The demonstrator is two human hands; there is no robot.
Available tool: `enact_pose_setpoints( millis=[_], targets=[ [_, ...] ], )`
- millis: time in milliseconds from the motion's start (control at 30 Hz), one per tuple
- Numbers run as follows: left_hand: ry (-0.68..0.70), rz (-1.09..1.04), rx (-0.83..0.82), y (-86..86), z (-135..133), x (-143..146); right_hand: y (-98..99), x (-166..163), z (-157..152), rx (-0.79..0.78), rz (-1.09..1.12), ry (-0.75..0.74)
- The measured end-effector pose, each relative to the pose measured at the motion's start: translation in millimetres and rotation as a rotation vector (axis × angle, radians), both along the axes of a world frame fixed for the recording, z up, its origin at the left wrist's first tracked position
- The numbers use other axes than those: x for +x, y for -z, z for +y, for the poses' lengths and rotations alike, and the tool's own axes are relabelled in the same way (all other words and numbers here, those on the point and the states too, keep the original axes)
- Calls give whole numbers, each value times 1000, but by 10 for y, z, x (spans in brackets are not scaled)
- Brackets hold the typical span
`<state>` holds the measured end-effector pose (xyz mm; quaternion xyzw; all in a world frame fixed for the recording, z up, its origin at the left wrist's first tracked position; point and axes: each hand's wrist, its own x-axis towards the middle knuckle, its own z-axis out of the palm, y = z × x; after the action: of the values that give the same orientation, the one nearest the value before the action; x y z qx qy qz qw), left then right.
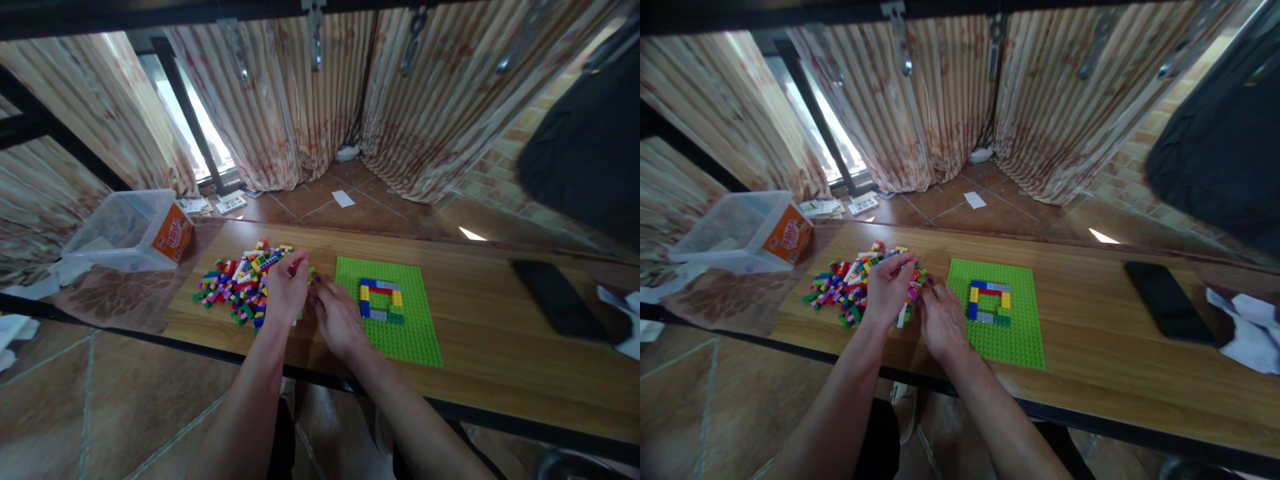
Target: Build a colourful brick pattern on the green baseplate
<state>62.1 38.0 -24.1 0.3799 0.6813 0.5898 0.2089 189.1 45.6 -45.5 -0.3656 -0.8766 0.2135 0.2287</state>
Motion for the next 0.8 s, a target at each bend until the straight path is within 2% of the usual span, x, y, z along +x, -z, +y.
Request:
enact_pose_setpoints(
  millis=[167, 333, 400, 533, 800],
  targets=[
    [5, 11, -11, -2, 14, 30, -85, 118, 98, -133, 242, 64],
    [95, 134, -35, -10, -10, 163, -187, 548, 350, -258, 366, 214],
    [170, 190, -54, -20, -28, 253, -214, 785, 441, -320, 334, 268],
    [299, 335, -70, -31, -49, 465, -218, 1131, 505, -311, 170, 302],
    [495, 607, -73, 33, -48, 754, -207, 1159, 444, -175, -64, 319]
  ],
)
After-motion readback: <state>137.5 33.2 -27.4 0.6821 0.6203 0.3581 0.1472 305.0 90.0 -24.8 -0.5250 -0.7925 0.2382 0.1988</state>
